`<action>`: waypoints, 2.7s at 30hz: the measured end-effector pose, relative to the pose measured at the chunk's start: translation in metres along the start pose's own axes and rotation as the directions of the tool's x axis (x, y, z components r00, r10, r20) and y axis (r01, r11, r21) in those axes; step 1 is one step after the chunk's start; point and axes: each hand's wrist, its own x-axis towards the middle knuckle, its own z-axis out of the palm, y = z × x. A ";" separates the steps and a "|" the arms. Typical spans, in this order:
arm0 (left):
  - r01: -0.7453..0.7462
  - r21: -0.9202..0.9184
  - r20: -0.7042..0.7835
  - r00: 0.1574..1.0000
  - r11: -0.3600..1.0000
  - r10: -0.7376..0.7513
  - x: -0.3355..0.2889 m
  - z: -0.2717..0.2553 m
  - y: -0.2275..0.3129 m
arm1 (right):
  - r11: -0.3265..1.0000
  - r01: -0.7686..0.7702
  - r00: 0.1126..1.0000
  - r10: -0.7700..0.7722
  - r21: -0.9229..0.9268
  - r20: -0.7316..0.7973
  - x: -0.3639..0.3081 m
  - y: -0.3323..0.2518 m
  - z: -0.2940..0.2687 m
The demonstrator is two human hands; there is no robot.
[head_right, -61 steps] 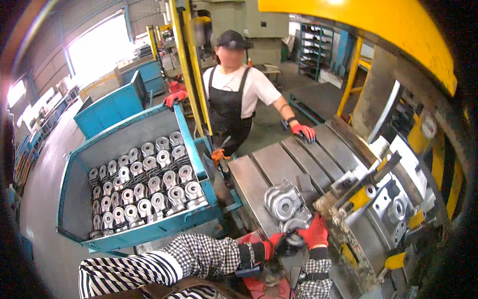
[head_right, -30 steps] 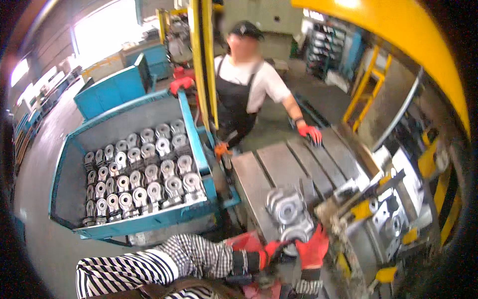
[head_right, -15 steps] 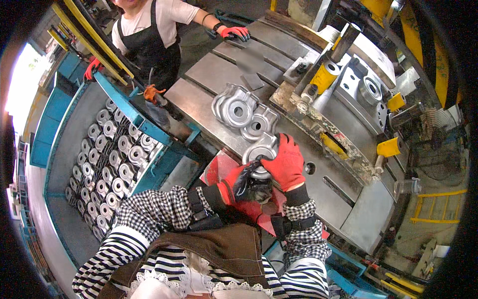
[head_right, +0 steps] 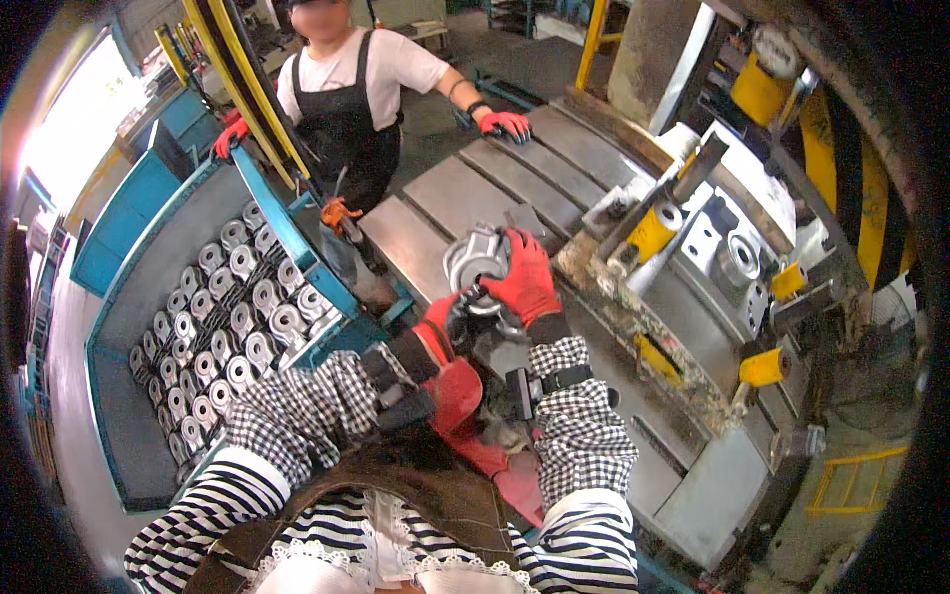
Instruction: Transferring and organizing metal bearing housings from a large storage bin onto a machine work table.
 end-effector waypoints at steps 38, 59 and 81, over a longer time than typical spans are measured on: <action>-0.044 0.018 -0.492 0.869 0.999 0.048 -0.013 0.023 -0.006 | 0.986 -0.149 0.922 0.113 0.070 0.371 0.026 -0.011 -0.029; -0.028 0.363 -0.404 0.896 0.931 0.184 -0.020 0.028 0.015 | 0.910 -0.240 0.949 0.145 0.339 0.281 -0.004 -0.011 -0.035; -0.114 0.692 -0.247 0.891 0.713 0.382 -0.086 0.012 0.015 | 0.914 -0.167 0.984 0.131 0.369 0.121 -0.064 -0.076 -0.031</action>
